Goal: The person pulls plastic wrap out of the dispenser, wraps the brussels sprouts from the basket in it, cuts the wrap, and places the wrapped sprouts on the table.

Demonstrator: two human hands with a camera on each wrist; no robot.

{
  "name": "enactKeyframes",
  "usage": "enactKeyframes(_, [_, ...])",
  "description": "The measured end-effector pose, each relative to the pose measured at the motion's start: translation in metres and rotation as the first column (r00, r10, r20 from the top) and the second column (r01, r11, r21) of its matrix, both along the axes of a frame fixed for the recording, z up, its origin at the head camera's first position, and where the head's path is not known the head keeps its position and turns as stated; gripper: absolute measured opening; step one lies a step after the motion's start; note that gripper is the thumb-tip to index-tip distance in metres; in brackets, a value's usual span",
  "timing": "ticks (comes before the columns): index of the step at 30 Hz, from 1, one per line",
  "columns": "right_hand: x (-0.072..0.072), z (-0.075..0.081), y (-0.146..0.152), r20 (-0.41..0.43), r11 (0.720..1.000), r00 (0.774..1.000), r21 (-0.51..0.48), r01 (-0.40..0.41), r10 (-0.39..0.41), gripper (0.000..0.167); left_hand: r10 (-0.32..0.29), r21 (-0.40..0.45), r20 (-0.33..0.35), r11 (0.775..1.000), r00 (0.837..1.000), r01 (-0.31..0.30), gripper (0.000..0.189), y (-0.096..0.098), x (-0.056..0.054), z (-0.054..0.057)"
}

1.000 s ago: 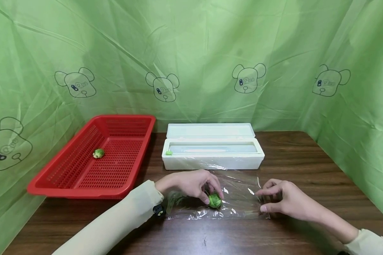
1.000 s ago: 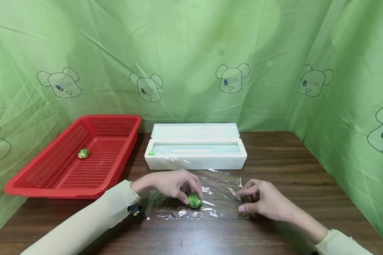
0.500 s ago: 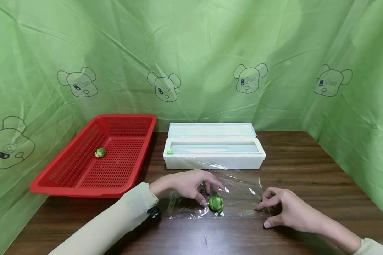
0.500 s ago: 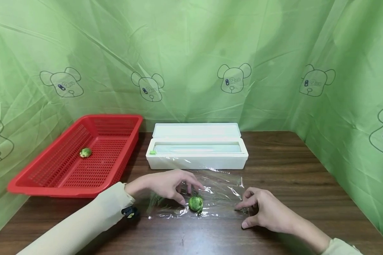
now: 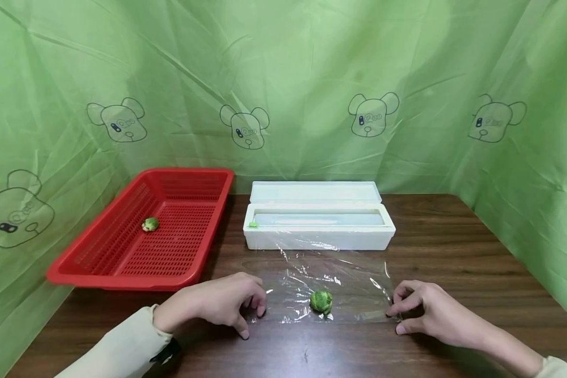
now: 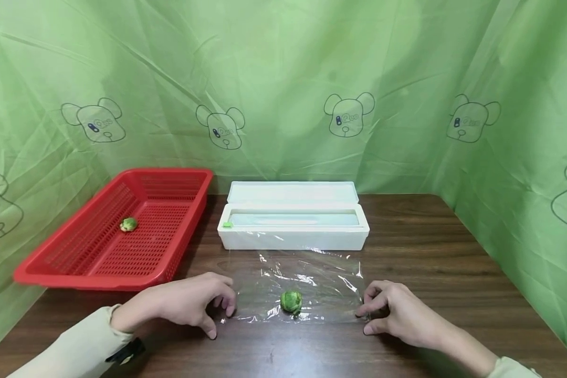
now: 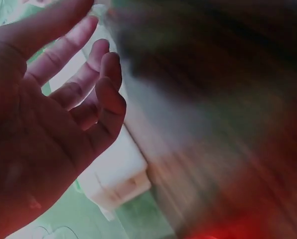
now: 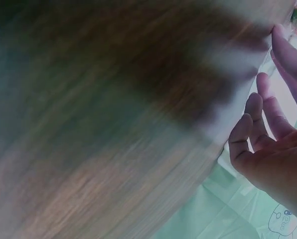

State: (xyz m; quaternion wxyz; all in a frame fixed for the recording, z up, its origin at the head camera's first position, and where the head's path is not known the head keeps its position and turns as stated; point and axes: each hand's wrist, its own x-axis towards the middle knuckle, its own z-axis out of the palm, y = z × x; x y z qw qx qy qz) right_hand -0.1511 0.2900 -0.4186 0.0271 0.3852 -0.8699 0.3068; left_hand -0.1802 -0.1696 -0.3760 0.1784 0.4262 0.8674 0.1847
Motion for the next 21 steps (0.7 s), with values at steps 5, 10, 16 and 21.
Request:
enactKeyframes(5, [-0.002,-0.001,-0.001,-0.008,1.0,1.0,-0.02,-0.006,0.006,0.018,-0.025,0.07,0.045,0.997,0.999,0.021,0.028,-0.006,0.0,-0.007])
enactKeyframes(10, [-0.003,-0.002,-0.003,-0.032,0.999,0.999,-0.049,-0.013,0.011,0.019,-0.052,0.125,0.04,0.991,0.998,0.046,0.026,-0.008,-0.001,-0.012])
enactKeyframes(16, [-0.003,0.0,-0.003,-0.022,0.997,1.0,-0.081,-0.006,0.004,0.022,-0.057,0.164,0.019,0.985,0.998,0.053,0.028,-0.011,0.0,-0.01])
enactKeyframes(21, [-0.006,0.005,-0.001,0.054,0.994,0.998,-0.104,0.019,-0.014,0.018,-0.015,0.228,0.032,0.974,0.999,0.007,0.027,-0.019,0.002,-0.01])
